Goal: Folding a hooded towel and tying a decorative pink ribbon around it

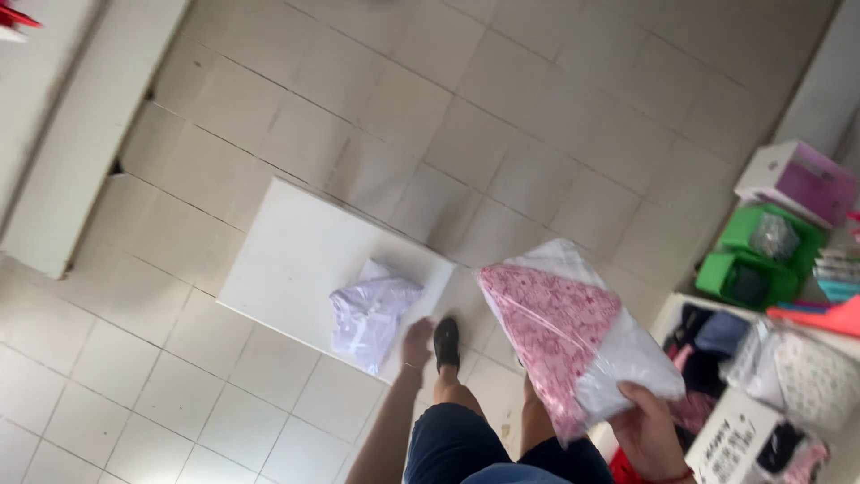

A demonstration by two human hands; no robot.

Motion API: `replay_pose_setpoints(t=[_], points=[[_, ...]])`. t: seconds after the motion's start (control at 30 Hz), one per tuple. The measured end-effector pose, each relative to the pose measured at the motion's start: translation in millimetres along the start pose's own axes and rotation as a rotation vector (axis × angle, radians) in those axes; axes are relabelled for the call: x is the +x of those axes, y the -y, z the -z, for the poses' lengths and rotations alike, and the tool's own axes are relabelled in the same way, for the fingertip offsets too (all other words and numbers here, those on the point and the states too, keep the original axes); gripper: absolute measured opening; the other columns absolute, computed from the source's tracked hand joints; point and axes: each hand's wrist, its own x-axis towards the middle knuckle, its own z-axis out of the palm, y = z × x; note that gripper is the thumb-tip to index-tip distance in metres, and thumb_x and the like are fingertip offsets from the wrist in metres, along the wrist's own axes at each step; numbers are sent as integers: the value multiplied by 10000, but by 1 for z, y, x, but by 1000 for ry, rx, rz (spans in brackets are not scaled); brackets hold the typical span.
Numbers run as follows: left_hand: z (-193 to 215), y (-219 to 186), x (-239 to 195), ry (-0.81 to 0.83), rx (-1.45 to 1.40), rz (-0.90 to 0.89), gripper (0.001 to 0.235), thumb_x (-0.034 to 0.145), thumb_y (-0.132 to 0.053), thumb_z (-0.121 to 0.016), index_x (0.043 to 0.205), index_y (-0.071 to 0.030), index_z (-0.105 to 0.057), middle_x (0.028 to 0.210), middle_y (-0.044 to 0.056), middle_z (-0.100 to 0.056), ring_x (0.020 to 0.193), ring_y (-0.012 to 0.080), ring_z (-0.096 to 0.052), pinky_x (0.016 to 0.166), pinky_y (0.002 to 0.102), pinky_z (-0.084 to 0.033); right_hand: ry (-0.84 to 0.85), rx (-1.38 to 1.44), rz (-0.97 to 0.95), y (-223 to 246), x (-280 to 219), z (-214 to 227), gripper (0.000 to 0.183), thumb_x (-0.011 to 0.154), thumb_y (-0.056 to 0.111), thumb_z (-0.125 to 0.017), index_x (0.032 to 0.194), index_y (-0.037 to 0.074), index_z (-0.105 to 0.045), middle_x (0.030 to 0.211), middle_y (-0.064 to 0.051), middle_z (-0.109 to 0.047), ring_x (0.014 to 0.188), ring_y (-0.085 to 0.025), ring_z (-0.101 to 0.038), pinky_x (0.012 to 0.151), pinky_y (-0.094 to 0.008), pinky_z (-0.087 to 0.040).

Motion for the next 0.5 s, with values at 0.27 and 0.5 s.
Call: replay_pose_setpoints(t=[0.27, 0.5], points=[[315, -392, 168, 574, -1969, 378, 824, 592, -416, -635, 1255, -70, -290, 1223, 116, -410, 1157, 275, -400, 975, 428, -363, 521, 281, 91, 81, 66, 47, 698, 808, -25, -626, 1329, 34, -166, 1273, -216, -355, 1136, -349, -365, 912, -478, -322], [333, -506, 297, 78, -1120, 412, 575, 522, -209, -773, 1048, -68, -589, 1037, 96, -649, 981, 215, -615, 842, 320, -525, 64, -265, -44, 259, 114, -2, 559, 779, 85, -468, 1307, 206, -330, 1326, -91, -376, 1140, -203, -434, 867, -421, -406]])
